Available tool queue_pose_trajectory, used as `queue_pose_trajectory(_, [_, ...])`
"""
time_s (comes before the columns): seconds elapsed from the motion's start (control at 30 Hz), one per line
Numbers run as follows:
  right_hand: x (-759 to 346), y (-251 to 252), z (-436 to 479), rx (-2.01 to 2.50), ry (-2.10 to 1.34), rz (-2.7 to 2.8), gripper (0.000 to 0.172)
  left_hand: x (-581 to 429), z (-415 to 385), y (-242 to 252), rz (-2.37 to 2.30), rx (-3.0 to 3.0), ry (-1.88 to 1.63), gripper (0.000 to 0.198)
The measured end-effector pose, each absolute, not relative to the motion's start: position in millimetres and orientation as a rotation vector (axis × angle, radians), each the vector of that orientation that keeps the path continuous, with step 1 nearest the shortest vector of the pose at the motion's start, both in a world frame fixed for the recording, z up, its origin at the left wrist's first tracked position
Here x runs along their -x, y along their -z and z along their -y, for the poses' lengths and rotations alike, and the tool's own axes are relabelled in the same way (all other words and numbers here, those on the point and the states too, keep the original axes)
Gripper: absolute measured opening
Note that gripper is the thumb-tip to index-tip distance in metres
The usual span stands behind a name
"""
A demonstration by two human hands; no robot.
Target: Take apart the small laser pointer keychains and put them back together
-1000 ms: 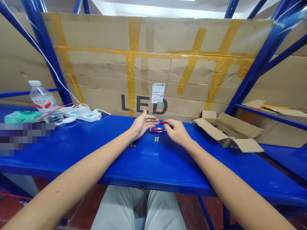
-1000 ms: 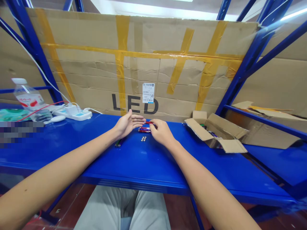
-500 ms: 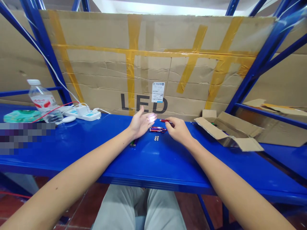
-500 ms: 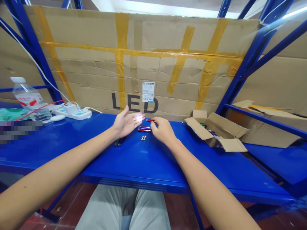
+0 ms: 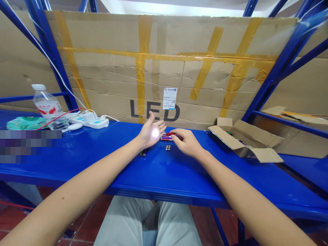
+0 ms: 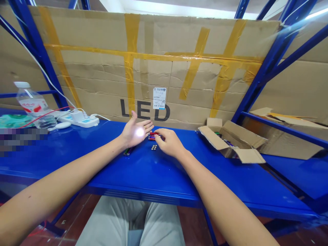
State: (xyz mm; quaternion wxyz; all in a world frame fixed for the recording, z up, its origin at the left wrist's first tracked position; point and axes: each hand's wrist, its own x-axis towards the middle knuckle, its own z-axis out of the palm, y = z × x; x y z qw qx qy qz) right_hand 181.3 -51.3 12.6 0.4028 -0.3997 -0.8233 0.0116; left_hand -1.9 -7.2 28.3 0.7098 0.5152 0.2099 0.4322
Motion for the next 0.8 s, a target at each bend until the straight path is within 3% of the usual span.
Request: queue_pose_trajectory(0.8, [-179.2, -15.8, 53.7, 0.986, -0.15, 2.096, 0.025, -2.7, 15.0, -29.9, -0.392, -1.121, -0.957, 0.094])
